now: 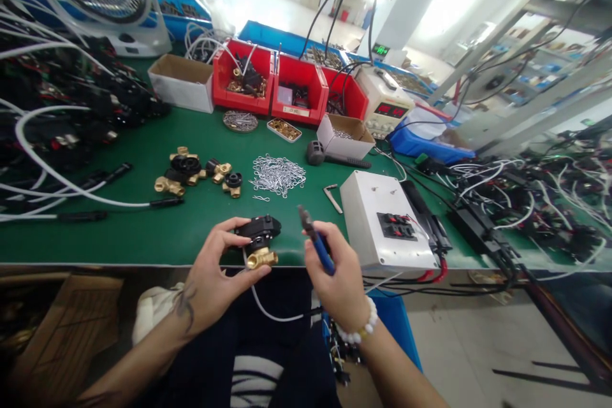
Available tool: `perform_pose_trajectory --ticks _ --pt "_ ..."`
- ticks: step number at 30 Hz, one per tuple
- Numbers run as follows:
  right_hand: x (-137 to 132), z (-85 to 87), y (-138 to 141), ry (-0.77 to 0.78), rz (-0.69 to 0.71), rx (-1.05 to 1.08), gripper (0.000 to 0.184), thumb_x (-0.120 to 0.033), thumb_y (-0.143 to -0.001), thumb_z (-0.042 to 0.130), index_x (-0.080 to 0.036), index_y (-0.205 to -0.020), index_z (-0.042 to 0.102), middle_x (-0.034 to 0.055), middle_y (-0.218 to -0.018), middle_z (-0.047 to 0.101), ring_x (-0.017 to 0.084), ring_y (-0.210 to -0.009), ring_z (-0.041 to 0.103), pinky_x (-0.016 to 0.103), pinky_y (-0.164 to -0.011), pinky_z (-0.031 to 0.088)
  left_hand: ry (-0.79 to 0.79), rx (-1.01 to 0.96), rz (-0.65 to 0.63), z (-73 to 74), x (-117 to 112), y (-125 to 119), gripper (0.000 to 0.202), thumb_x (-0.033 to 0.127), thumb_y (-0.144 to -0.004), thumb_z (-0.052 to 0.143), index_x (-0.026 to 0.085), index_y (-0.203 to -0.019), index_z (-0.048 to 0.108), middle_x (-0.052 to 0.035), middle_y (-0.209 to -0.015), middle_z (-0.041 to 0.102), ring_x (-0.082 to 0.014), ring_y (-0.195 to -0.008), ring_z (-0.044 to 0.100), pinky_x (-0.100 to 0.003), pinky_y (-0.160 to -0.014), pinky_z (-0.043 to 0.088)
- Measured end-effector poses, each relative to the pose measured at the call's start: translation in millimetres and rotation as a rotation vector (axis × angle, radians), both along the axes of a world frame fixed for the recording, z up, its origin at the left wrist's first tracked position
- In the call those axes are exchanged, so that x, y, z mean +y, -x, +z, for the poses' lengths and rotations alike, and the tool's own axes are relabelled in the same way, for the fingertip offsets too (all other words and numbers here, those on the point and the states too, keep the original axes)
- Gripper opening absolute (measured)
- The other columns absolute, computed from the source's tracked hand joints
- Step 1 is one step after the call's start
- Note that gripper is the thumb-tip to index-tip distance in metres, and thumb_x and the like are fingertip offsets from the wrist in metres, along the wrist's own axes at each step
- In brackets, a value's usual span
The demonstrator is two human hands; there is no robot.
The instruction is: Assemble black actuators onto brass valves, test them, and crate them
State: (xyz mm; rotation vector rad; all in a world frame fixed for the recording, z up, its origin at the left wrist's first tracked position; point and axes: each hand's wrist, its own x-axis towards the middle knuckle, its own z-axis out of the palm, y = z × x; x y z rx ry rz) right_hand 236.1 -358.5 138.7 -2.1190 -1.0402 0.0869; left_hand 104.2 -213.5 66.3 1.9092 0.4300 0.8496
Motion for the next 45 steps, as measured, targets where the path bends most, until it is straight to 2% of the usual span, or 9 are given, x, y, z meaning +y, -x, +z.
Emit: perform_pose_trajectory --ticks 3,8,13,19,23,28,31,39,45 --pt "0 -4.7 -2 0.201 0.163 -0.064 0.017 -0.016 -0.079 0.051 -0.021 -0.091 0.062 0.0029 -0.075 0.061 0.018 -0.064 0.058 0.03 -0.06 0.046 -0.003 0.005 -0.011 -1.0 0 0 0.033 0.027 -0.076 0.078 0.021 -0.097 0.053 -0.012 -0.125 0.06 -0.0285 -0.12 0.059 -0.05 -0.098 0.049" --pt "-2 -1.2 -4 -0.001 0.0 -0.045 0.012 -0.022 -0.087 0.05 -0.022 -0.097 0.057 0.0021 -0.081 0.063 0.016 -0.067 0.059 0.027 -0.061 0.046 -0.006 -0.005 -0.018 -1.5 0 0 0.035 0.027 -0.076 0.078 0.02 -0.098 0.053 -0.0123 -0.125 0.06 -0.028 -0.12 0.058 -0.05 -0.098 0.05" --pt "0 -8.4 -5 0.297 0.196 -0.019 0.022 -0.013 -0.073 0.05 -0.021 -0.091 0.061 0.0033 -0.079 0.064 0.018 -0.068 0.06 0.03 -0.063 0.047 -0.028 -0.005 -0.015 -2.0 0 0 0.033 0.024 -0.075 0.078 0.02 -0.096 0.052 -0.0122 -0.125 0.06 -0.0282 -0.12 0.059 -0.049 -0.098 0.05" --pt "-3 -11.8 -7 -0.04 -0.063 -0.088 0.013 -0.019 -0.086 0.049 -0.022 -0.096 0.056 0.0016 -0.08 0.061 0.015 -0.066 0.058 0.028 -0.063 0.047 0.017 0.007 -0.027 -2.3 3 -1 0.032 0.028 -0.076 0.078 0.02 -0.095 0.054 -0.0131 -0.126 0.06 -0.0275 -0.12 0.059 -0.047 -0.099 0.049" --pt "1 -21.5 -8 0.222 0.176 -0.079 0.023 -0.01 -0.074 0.049 -0.021 -0.092 0.059 0.0026 -0.079 0.062 0.017 -0.067 0.06 0.028 -0.061 0.047 0.013 0.017 -0.033 -1.8 5 0 0.034 0.027 -0.074 0.079 0.02 -0.096 0.054 -0.0128 -0.125 0.061 -0.028 -0.119 0.059 -0.048 -0.099 0.049" --pt "0 -22.6 -5 0.064 -0.015 -0.128 0.018 -0.014 -0.083 0.048 -0.021 -0.097 0.058 0.0023 -0.08 0.062 0.016 -0.067 0.059 0.027 -0.063 0.049 0.032 0.022 -0.053 -1.2 7 1 0.033 0.028 -0.075 0.079 0.021 -0.096 0.054 -0.0116 -0.125 0.061 -0.0272 -0.118 0.059 -0.047 -0.098 0.05" --pt "1 -28.0 -3 0.231 0.104 -0.129 0.022 -0.01 -0.078 0.051 -0.021 -0.094 0.061 0.0034 -0.08 0.065 0.017 -0.067 0.062 0.029 -0.063 0.05 0.085 0.019 -0.061 -4.0 8 1 0.039 0.029 -0.074 0.08 0.021 -0.101 0.053 -0.0114 -0.126 0.059 -0.0268 -0.118 0.059 -0.049 -0.1 0.049" --pt "3 -45.7 -32 0.329 -0.034 -0.229 0.049 -0.048 -0.082 0.07 -0.013 -0.115 0.068 0.0234 -0.115 0.067 0.041 -0.11 0.063 0.06 -0.092 0.052 0.016 -0.019 -0.007 11.4 21 10 0.052 0.032 -0.073 0.083 0.021 -0.11 0.05 -0.0122 -0.13 0.058 -0.0257 -0.123 0.057 -0.044 -0.099 0.052" --pt "13 -20.7 0 -0.117 0.19 0.579 0.071 -0.054 -0.092 0.057 -0.021 -0.151 0.036 0.0138 -0.115 0.071 0.027 -0.106 0.069 0.047 -0.098 0.053 -0.363 -0.123 -0.063 39.4 19 9 0.047 0.03 -0.076 0.082 0.019 -0.109 0.05 -0.0114 -0.125 0.06 -0.0225 -0.123 0.056 -0.039 -0.105 0.048"
